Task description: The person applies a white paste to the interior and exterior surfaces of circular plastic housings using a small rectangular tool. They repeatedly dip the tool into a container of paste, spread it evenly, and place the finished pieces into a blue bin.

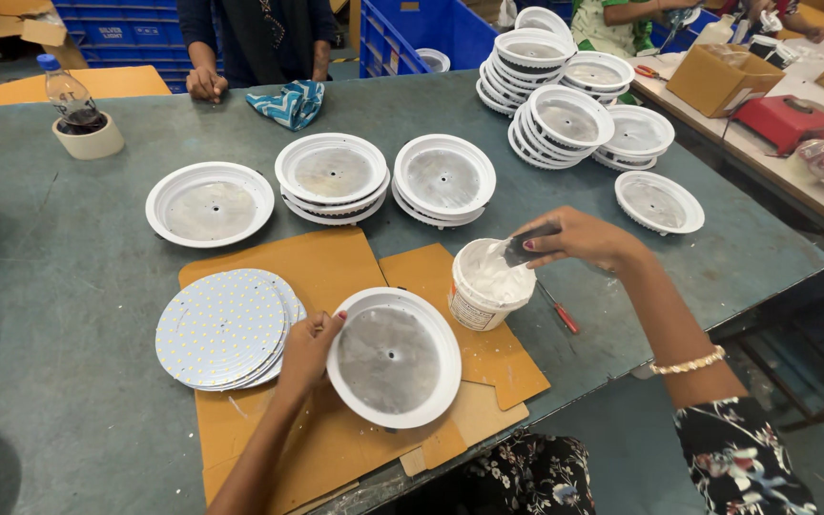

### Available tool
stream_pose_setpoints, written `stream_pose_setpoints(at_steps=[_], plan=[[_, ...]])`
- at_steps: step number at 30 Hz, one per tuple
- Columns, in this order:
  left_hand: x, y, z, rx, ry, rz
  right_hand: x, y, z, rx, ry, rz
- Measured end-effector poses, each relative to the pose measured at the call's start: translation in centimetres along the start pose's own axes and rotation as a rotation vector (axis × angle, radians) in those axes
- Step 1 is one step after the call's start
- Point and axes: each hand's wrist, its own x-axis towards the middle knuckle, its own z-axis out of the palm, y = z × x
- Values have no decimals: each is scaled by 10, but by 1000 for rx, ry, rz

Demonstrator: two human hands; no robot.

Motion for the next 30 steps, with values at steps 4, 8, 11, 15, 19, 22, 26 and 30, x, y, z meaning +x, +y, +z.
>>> stream_pose_setpoints(at_steps=[4, 8, 11, 15, 19, 22, 26, 30], plan=[[-14, 11, 10, -73, -15, -88, -9, -8, 8, 121, 25, -9], [-24, 21, 10, -58, 0, -54, -8, 3, 42, 293, -18, -62], [-24, 20, 12, -20, 26, -31, -3, 28, 95, 288, 40, -29], [-23, 13, 13, 33, 81, 44, 7, 64, 185, 96, 216, -14], [-24, 11, 14, 49, 97, 43, 2, 78, 249, -115, 400, -396], [-26, 11, 16, 43, 134, 49, -13, 78, 270, -504, 428, -484], [-29, 11, 19, 41, 174, 6, -30, 71, 274, -606, 397, -305], [-31, 13, 19, 61, 198, -3, -48, 64, 271, -643, 335, -200]])
